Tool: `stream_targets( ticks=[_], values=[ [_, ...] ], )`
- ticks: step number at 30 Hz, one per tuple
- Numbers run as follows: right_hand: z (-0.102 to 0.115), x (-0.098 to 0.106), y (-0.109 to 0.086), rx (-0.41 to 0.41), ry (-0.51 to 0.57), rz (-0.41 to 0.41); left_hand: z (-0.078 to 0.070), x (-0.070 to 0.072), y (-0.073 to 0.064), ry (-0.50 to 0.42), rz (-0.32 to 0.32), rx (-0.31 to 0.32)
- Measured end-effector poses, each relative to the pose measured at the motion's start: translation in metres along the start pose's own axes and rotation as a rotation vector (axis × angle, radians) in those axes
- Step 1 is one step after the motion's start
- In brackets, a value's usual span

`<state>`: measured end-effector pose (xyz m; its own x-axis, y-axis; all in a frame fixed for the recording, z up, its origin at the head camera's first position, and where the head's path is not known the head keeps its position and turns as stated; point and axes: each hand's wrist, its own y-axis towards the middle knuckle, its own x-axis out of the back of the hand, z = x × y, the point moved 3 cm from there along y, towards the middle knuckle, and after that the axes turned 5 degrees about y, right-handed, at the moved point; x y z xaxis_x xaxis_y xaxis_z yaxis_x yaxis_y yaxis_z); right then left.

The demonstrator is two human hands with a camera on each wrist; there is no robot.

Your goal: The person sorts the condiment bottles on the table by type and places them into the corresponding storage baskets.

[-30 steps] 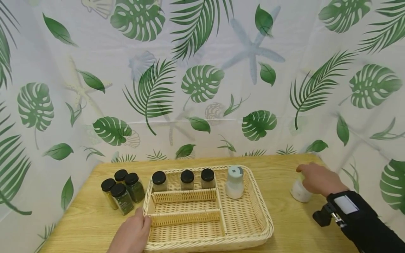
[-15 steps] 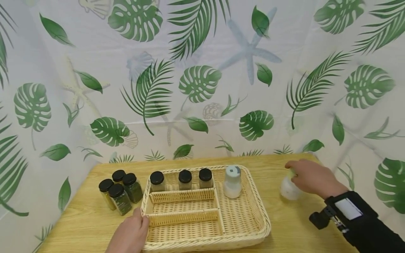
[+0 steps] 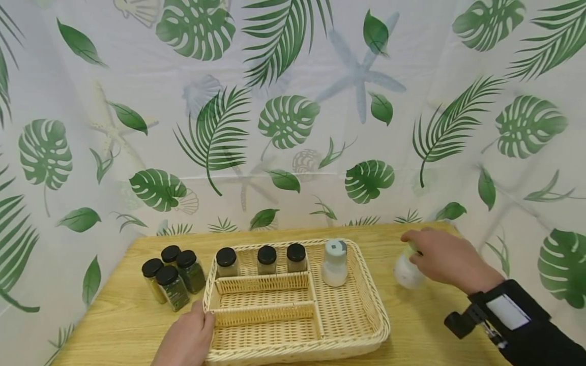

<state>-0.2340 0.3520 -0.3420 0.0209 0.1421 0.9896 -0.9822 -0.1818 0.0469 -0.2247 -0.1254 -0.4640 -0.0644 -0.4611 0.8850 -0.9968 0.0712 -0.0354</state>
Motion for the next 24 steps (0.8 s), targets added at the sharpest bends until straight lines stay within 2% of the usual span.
stream_targets(
  ticks=[17,24],
  values=[
    [0.048,0.018,-0.006,0.076,-0.031,-0.072,0.002,0.001,0.0,-0.011,0.03,-0.02],
    [0.066,0.022,-0.009,0.125,-0.031,-0.084,0.001,0.001,-0.001,-0.006,0.011,-0.029]
  ],
)
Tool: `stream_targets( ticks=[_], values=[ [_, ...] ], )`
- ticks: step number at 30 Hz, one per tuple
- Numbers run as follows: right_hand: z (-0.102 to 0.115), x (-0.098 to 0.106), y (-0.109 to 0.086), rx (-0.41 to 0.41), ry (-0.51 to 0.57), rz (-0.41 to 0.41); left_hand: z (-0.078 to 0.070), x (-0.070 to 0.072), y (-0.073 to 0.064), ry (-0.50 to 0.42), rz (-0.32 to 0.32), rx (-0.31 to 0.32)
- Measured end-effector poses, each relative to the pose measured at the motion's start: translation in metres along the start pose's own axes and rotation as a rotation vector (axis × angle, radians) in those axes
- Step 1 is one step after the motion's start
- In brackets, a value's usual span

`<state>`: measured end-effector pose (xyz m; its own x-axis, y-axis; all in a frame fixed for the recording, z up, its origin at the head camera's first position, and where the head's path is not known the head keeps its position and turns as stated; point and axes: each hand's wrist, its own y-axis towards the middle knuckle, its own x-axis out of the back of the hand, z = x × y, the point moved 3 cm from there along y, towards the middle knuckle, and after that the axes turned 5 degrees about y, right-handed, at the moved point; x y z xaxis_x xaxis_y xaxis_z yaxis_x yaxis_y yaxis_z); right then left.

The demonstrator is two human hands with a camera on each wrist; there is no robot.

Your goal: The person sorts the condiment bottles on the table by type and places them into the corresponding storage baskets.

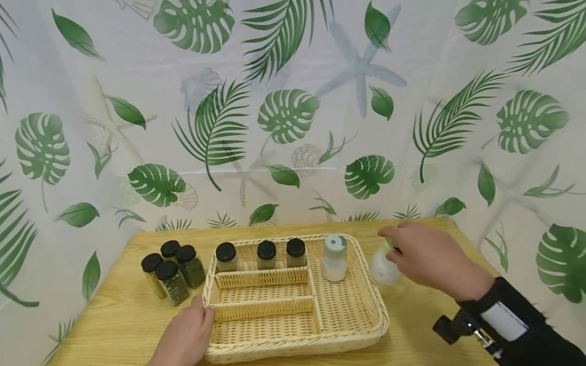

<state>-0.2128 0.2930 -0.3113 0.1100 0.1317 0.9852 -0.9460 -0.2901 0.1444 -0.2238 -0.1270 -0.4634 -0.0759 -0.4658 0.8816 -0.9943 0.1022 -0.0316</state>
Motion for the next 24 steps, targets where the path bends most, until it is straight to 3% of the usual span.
stream_targets(
  ticks=[8,15,24],
  values=[
    [0.019,0.003,0.001,0.023,-0.011,-0.019,-0.001,0.001,0.001,0.005,0.0,-0.016],
    [0.036,-0.005,0.007,0.041,0.026,0.032,-0.001,0.001,0.001,-0.004,0.016,-0.008],
    [0.056,-0.015,0.009,0.096,0.059,0.042,-0.001,0.0,0.0,0.004,0.015,-0.004]
  ],
)
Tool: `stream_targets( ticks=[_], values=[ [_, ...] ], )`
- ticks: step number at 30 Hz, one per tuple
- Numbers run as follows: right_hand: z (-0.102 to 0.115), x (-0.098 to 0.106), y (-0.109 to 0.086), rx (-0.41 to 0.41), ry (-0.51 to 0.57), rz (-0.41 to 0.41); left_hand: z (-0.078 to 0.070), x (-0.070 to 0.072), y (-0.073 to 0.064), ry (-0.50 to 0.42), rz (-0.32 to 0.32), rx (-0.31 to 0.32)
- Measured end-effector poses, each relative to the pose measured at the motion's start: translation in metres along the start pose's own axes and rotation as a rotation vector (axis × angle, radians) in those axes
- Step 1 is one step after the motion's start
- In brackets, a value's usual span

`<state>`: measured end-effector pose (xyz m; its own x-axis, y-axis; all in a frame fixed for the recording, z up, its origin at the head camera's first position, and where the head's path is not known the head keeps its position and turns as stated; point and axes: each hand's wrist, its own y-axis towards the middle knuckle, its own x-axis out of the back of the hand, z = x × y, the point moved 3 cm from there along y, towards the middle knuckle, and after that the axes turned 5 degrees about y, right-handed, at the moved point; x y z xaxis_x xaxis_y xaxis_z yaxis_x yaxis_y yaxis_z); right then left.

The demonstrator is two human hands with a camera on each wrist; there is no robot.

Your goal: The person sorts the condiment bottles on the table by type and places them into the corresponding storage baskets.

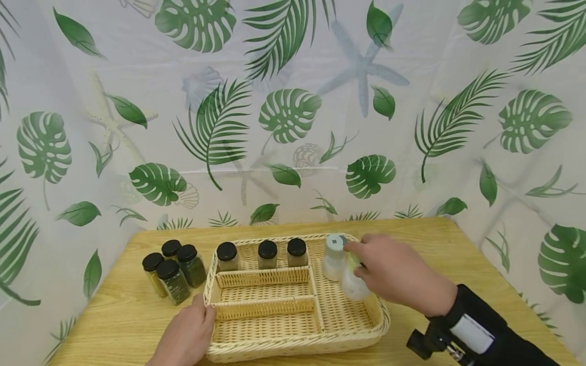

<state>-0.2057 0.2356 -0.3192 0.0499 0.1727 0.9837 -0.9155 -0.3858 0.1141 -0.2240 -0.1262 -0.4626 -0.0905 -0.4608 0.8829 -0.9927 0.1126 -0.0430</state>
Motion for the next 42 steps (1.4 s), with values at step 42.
stream_targets(
  ticks=[42],
  values=[
    [0.008,-0.055,0.014,0.068,0.086,0.087,0.002,-0.001,0.001,-0.009,0.017,0.041]
  ],
)
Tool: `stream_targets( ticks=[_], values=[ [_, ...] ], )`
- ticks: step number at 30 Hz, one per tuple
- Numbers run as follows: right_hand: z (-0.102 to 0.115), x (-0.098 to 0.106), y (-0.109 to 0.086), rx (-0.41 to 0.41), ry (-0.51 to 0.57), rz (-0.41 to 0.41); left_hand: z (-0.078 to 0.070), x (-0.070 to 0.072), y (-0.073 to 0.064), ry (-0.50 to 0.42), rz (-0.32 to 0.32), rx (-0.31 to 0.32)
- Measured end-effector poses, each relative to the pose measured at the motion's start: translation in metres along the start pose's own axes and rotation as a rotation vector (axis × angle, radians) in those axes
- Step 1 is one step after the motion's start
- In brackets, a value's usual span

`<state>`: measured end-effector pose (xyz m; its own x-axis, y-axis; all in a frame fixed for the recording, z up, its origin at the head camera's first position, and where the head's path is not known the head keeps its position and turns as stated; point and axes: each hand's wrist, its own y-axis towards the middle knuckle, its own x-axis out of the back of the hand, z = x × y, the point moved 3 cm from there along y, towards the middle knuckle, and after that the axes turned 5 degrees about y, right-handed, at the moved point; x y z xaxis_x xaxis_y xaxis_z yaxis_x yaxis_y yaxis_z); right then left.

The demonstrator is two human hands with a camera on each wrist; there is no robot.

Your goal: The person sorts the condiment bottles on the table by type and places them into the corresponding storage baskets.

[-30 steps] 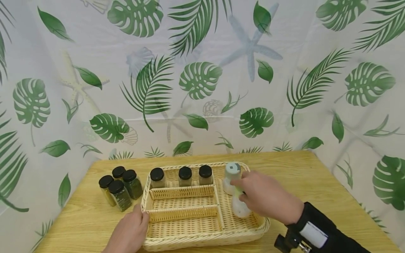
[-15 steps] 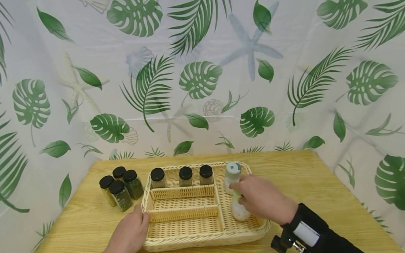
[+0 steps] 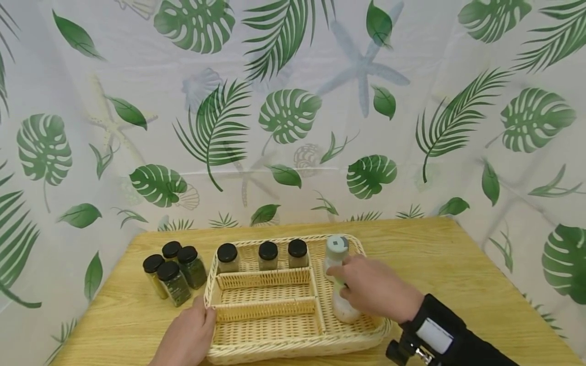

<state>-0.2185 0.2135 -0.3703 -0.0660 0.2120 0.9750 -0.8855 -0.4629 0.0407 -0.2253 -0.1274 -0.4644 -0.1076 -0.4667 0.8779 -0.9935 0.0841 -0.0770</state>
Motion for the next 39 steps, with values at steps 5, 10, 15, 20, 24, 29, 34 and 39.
stream_targets(
  ticks=[5,10,15,20,24,29,34,39],
  values=[
    [0.0,-0.001,-0.001,-0.012,0.021,0.013,0.0,0.001,-0.002,0.003,-0.005,-0.003],
    [-0.004,0.001,-0.006,-0.082,0.049,0.045,0.0,0.0,-0.001,0.003,-0.011,-0.012],
    [-0.009,0.01,-0.009,-0.135,0.062,-0.036,0.0,0.0,-0.001,0.001,-0.005,0.001],
    [-0.019,0.018,-0.008,-0.181,0.098,-0.14,-0.001,0.001,-0.002,0.005,-0.001,0.0],
    [-0.029,0.018,-0.009,-0.213,0.141,-0.188,0.0,0.0,-0.001,0.001,0.005,0.0],
    [-0.045,0.014,-0.011,-0.242,0.142,-0.237,0.0,0.001,-0.001,0.003,0.001,-0.003],
    [-0.063,0.005,-0.01,-0.34,0.166,-0.195,0.0,0.002,-0.001,0.007,-0.009,0.0],
    [-0.083,-0.011,-0.005,-0.412,0.221,-0.114,0.0,0.001,0.0,-0.001,-0.005,-0.001]
  ],
)
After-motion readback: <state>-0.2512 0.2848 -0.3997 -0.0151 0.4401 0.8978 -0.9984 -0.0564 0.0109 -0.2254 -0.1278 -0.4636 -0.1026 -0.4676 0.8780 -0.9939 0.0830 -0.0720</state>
